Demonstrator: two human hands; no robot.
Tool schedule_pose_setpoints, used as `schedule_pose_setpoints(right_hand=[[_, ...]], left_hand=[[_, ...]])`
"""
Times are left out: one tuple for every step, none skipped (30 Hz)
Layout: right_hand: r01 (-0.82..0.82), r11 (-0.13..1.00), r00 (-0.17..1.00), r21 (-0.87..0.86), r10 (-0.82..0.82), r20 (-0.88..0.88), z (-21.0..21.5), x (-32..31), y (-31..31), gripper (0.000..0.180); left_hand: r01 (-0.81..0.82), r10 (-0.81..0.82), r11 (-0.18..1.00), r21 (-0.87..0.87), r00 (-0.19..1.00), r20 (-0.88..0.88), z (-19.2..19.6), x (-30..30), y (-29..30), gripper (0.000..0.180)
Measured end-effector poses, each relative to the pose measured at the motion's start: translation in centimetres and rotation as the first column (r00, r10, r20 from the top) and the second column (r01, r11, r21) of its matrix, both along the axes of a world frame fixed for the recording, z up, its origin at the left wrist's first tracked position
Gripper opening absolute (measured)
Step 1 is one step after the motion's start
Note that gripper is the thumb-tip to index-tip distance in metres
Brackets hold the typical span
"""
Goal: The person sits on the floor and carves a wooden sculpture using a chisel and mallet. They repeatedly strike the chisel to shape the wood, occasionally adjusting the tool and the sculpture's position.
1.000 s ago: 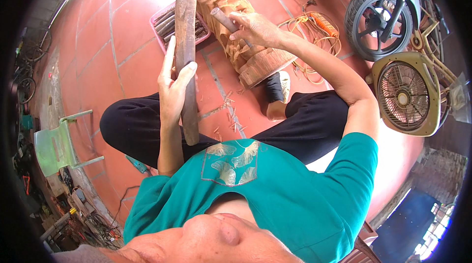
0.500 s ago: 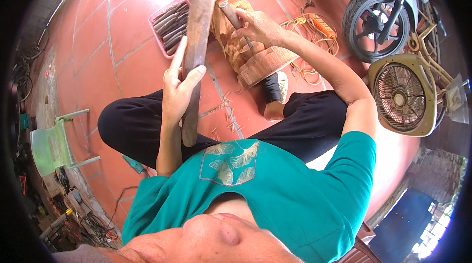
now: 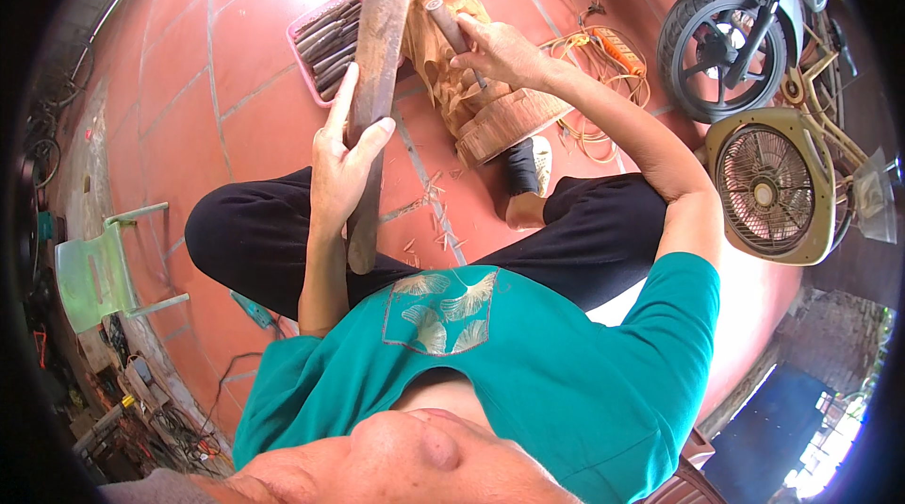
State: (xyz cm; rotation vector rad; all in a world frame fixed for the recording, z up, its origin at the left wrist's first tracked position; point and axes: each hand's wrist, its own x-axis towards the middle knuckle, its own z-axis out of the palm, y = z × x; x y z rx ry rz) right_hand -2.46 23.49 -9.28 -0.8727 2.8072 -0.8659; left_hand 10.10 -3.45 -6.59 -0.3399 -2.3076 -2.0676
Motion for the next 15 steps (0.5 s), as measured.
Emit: schedule_pose_setpoints(right_hand=[[0.023,1.000,0.999,-0.002,-0.023,0.039,0.0,0.0,0.1,0.047],[-0.003,1.000,1.000,-0.010,0.003,0.017,-0.1,0.0,0.4,0.048],[-0.030,0.999,1.000,-0.017,0.030,-0.006,-0.4,-0.1,0.8,0.049],[-0.057,0.998,0.998,-0.024,0.056,-0.028,-0.7,-0.1,1.0,0.050],[-0.075,0.997,0.996,-0.025,0.074,-0.046,-0.9,-0.1,1.0,0.050],[-0.093,0.995,0.994,-0.026,0.091,-0.064,-1.1,-0.1,1.1,0.050],[-0.111,0.993,0.991,-0.027,0.108,-0.081,-1.2,-0.1,1.1,0.050],[-0.123,0.992,0.990,-0.043,0.119,-0.079,-1.3,-0.1,1.0,0.048],[-0.134,0.989,0.989,-0.059,0.129,-0.076,-1.3,-0.1,0.8,0.047],[-0.144,0.987,0.988,-0.076,0.139,-0.074,-1.3,-0.1,0.7,0.045],[-0.145,0.987,0.988,-0.066,0.141,-0.068,-1.3,0.0,0.4,0.046],[-0.146,0.988,0.988,-0.056,0.142,-0.062,-1.1,0.1,0.1,0.046],[-0.146,0.988,0.988,-0.046,0.144,-0.056,-1.0,0.2,-0.2,0.047],[-0.132,0.990,0.991,-0.051,0.131,-0.025,-0.7,0.3,-0.5,0.044],[-0.118,0.991,0.993,-0.055,0.119,0.006,-0.4,0.4,-0.7,0.041]], left_hand=[[-0.029,0.029,0.999,0.020,1.000,-0.001,-0.1,0.1,0.1,0.071],[-0.055,0.055,0.998,0.041,0.998,-0.005,-0.1,0.1,0.1,0.072],[-0.043,0.042,0.998,0.053,0.999,0.020,0.2,0.1,0.0,0.072],[-0.048,0.047,0.997,0.052,0.999,0.014,0.2,0.1,-0.1,0.072],[-0.054,0.054,0.997,0.050,0.999,0.009,0.2,0.1,-0.1,0.072],[-0.061,0.060,0.997,0.048,0.998,0.003,0.2,0.1,-0.1,0.072],[-0.061,0.061,0.996,0.059,0.998,-0.004,0.1,0.1,-0.1,0.072],[-0.060,0.061,0.996,0.068,0.998,-0.011,-0.1,0.0,-0.1,0.072],[-0.058,0.060,0.995,0.077,0.998,-0.017,-0.2,0.0,-0.1,0.072],[-0.064,0.066,0.993,0.095,0.998,-0.011,-0.1,0.1,-0.1,0.072],[-0.069,0.070,0.991,0.113,0.998,-0.004,0.2,0.2,0.0,0.072],[-0.074,0.075,0.989,0.131,0.997,0.003,0.4,0.4,0.0,0.072],[-0.086,0.087,0.989,0.121,0.996,0.002,0.5,0.5,0.0,0.072],[-0.099,0.099,0.989,0.113,0.995,0.001,0.7,0.6,0.0,0.071],[-0.111,0.112,0.988,0.104,0.994,-0.001,0.8,0.6,0.0,0.071]])
